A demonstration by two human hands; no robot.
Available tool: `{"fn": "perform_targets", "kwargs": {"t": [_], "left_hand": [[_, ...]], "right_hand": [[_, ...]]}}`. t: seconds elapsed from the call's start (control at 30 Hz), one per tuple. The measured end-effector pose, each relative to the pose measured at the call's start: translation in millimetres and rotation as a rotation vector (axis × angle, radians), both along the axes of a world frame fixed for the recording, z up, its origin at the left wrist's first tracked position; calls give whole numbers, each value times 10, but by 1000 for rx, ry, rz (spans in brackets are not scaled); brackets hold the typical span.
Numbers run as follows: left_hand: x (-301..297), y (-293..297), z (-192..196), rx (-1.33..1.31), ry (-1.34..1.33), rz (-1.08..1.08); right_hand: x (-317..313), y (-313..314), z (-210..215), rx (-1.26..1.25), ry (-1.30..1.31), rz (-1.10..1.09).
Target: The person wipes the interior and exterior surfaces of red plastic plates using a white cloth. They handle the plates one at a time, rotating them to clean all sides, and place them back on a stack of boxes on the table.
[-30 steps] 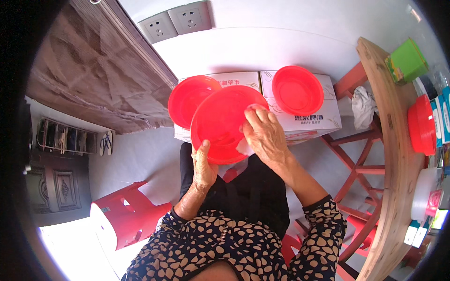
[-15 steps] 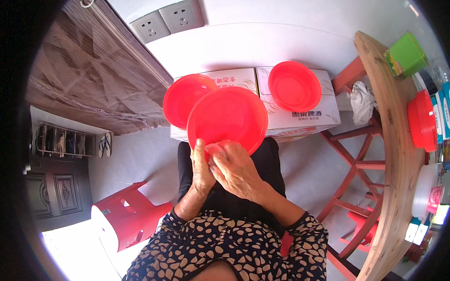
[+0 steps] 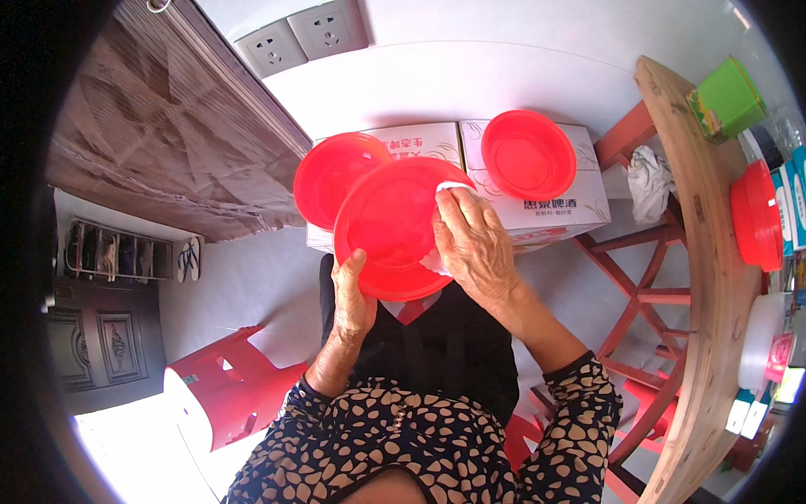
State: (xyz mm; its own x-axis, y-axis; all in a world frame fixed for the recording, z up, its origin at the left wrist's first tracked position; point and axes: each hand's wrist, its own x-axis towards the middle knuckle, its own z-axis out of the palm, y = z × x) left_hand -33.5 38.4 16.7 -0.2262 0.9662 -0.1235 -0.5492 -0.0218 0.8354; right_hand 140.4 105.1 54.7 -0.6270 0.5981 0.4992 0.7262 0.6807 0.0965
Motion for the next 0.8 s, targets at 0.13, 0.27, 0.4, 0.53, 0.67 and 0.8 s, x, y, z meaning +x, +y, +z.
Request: {"fn": "perform_targets", "kwargs": {"t": [0.13, 0.27, 0.4, 0.53, 0.67, 0.8], "left_hand": [[33, -30, -75, 25, -139, 35], [127, -23, -129, 14, -140, 89], [124, -8, 58, 40, 41, 116], [76, -34, -107, -11, 0, 82], [64, -18, -27, 13, 35, 9], [67, -17, 54, 23, 5, -41]], "right_hand": [[-47, -189, -149, -93, 59, -37], [-118, -480, -243, -381, 162, -1], [-168, -652, 10, -545, 249, 251], [24, -509, -145, -668, 167, 281], [71, -253, -215, -351, 187, 77], [-62, -35, -179, -108, 170, 28]]}}
